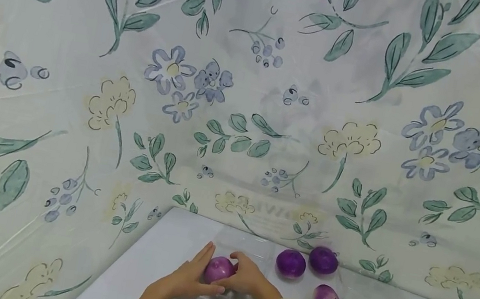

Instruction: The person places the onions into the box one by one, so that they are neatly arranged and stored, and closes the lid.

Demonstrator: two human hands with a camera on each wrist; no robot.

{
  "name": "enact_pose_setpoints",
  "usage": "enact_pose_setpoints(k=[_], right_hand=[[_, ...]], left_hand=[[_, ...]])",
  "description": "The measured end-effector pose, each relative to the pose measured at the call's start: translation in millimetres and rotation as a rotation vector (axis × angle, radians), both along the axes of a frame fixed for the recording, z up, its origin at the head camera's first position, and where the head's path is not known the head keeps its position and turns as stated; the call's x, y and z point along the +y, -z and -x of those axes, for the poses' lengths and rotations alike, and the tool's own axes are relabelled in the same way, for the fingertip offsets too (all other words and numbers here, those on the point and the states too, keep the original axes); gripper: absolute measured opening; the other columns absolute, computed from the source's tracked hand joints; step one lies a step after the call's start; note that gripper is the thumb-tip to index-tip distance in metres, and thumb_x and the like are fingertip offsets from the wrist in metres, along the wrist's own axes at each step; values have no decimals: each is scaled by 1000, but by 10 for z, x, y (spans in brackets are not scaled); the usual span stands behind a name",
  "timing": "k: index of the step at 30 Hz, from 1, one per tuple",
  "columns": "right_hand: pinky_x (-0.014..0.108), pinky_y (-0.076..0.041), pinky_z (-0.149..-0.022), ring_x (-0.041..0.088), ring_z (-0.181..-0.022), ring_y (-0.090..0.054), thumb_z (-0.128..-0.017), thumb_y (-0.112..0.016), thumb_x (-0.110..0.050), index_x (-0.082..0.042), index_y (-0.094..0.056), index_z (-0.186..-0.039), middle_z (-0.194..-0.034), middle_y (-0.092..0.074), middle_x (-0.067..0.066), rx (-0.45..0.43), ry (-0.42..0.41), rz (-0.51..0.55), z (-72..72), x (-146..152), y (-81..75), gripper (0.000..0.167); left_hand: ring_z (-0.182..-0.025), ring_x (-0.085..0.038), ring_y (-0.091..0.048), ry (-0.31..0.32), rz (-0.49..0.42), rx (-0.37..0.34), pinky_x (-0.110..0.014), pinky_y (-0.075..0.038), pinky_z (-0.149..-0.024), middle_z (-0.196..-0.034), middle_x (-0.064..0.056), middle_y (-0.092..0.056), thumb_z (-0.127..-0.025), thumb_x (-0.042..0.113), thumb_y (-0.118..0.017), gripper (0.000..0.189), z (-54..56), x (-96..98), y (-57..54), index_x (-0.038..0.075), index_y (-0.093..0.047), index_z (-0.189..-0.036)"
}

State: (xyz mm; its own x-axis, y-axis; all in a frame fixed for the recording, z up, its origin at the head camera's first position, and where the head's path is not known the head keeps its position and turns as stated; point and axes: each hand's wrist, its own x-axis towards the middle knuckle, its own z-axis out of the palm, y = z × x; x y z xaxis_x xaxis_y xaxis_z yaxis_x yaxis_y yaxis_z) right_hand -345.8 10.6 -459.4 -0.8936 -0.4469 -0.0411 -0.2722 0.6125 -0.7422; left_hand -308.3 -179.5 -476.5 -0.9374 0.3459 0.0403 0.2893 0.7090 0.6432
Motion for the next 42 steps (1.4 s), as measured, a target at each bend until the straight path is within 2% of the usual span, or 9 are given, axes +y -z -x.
enact_pose_setpoints(k=[8,15,26,33,42], right_hand=[[54,-52,-93,38,-111,-62,-70,-89,-23,1,-50,-137,-127,-59,26,36,-55,47,22,100,-125,81],[51,-54,-91,36,-111,-63,-71,-89,-25,-3,-54,-133,-126,-61,24,97,-53,86,41,217,-224,74],[48,-55,-93,36,-116,-61,-72,-89,-25,-5,-56,-134,-127,-62,18,78,-3,126,124,399,-354,72],[48,-54,-95,33,-118,-60,-72,-89,-30,-8,-56,-133,-127,-62,15,64,43,118,179,516,-382,73],[48,-52,-98,31,-121,-59,-72,-88,-35,-12,-56,-134,-130,-62,11,94,54,134,209,629,-391,74]], left_hand=[[-149,-46,-20,-15,11,8,-79,-20,-105,-164,-26,-10,-82,54,-74,112,-10,-4,-29,-6,-14,-155],[-149,-46,-19,-3,19,9,-80,-20,-104,-163,-27,-9,-83,56,-72,112,-25,7,-17,-8,-13,-154],[-149,-45,-20,-19,14,1,-78,-20,-106,-164,-26,-10,-83,53,-74,112,-16,13,-28,-7,-14,-155],[-150,-45,-17,-26,14,-12,-77,-19,-108,-164,-25,-8,-82,52,-74,111,-12,28,-27,-6,-13,-155],[-150,-46,-16,-27,10,-23,-77,-19,-108,-164,-25,-8,-83,53,-74,112,-4,16,0,-5,-12,-156]])
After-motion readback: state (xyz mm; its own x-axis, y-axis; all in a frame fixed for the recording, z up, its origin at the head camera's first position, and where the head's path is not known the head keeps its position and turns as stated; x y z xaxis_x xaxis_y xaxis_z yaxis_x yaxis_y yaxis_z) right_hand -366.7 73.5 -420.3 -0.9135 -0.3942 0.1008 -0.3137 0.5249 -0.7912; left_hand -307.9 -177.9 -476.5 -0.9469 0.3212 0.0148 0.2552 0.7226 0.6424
